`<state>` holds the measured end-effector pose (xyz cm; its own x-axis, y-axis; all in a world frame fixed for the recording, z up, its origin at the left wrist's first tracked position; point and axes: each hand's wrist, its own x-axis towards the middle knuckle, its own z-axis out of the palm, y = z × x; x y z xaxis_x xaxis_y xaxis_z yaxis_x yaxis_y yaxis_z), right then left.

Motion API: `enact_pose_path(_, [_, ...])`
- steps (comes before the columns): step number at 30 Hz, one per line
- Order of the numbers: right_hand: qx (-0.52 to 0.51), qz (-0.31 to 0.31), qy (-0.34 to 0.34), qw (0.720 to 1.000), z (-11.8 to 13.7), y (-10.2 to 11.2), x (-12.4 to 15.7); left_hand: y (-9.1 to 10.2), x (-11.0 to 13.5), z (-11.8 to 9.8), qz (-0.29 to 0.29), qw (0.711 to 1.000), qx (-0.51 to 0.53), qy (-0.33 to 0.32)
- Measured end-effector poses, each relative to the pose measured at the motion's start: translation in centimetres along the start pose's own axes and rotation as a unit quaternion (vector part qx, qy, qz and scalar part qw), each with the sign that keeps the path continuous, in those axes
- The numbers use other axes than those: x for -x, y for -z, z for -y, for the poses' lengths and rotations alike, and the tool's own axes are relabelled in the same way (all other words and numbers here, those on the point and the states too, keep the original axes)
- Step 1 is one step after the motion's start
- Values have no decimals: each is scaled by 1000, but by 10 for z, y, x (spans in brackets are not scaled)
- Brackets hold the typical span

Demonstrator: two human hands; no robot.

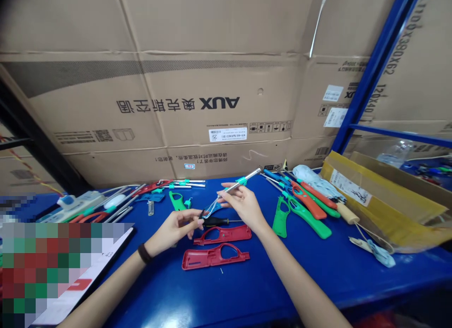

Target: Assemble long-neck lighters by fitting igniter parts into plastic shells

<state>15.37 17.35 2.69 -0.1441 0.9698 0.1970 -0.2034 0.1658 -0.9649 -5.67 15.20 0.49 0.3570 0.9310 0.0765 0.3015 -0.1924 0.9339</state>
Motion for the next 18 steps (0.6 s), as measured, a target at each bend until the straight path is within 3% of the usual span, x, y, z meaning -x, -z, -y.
enact_pose_path(5, [41, -25, -10, 999, 2, 11, 35, -8, 6, -5, 56, 998, -17, -18])
enact_pose_path(10, [50, -90, -44, 994, 6, 26, 76, -15, 10, -2, 105, 993, -52, -30])
enact_pose_path(15, [101, -144, -84, 981, 8, 54, 101, -15, 10, 0, 130, 985, -97, -49])
enact_pose_path(18, [143, -143, -104, 974, 5, 73, 110, -14, 11, -4, 134, 981, -124, -62])
